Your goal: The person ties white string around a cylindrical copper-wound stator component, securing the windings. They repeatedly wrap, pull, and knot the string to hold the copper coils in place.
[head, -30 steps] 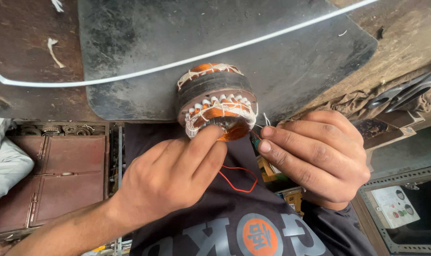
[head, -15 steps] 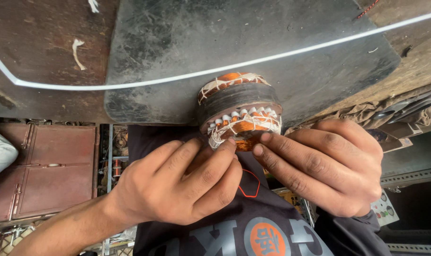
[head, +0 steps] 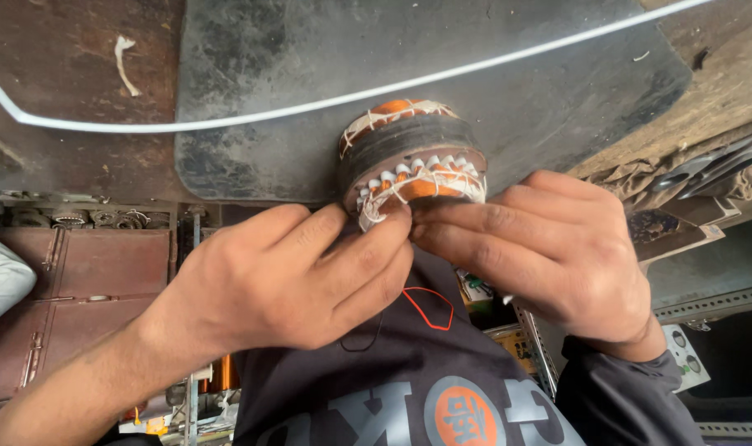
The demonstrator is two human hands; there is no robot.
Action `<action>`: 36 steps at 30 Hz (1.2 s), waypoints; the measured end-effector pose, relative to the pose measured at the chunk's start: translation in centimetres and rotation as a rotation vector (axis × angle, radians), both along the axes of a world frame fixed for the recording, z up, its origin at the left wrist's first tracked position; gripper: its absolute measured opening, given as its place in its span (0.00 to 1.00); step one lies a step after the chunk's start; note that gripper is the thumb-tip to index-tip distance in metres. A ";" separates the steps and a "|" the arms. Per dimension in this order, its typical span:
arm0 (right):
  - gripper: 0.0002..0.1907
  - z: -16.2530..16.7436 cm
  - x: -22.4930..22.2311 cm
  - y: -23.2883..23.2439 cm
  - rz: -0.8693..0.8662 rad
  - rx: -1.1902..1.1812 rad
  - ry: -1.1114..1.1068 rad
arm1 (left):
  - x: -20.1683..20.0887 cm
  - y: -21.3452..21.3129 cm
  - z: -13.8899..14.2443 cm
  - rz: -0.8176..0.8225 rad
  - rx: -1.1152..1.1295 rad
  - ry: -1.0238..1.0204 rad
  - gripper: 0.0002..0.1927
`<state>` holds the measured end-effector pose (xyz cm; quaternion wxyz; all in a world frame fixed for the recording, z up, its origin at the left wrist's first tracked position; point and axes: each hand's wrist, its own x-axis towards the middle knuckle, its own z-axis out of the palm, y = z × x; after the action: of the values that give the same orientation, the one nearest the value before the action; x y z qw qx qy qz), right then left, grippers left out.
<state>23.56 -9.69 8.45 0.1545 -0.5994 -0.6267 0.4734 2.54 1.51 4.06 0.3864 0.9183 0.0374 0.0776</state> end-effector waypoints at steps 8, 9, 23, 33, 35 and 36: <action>0.17 3.0 -2.5 -5.2 -0.198 0.044 -0.222 | -1.1 -0.7 0.0 -0.127 0.131 0.045 0.05; 0.17 3.4 -3.6 -6.3 -0.305 0.089 -0.281 | -1.2 -0.6 0.0 -0.130 0.056 0.038 0.06; 0.06 -3.0 -16.2 -8.2 -1.211 0.224 -0.337 | -1.1 0.3 -1.5 -0.231 -0.156 -0.046 0.17; 0.11 -7.3 -28.3 -23.3 -1.233 -0.396 -0.623 | -1.9 -0.9 -1.4 -0.136 -0.100 -0.069 0.16; 0.13 -7.9 -32.3 -30.3 -1.236 -0.772 -0.493 | -1.9 -1.1 -1.3 -0.123 -0.074 -0.097 0.16; 0.13 -8.2 -34.1 -32.9 -1.215 -0.967 -0.542 | -2.0 -1.1 -1.2 -0.121 -0.032 -0.103 0.15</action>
<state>-10.59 -42.63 0.20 -0.0481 -0.9281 0.0647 0.3635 0.58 0.41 2.88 0.4062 0.9075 -0.0365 0.1005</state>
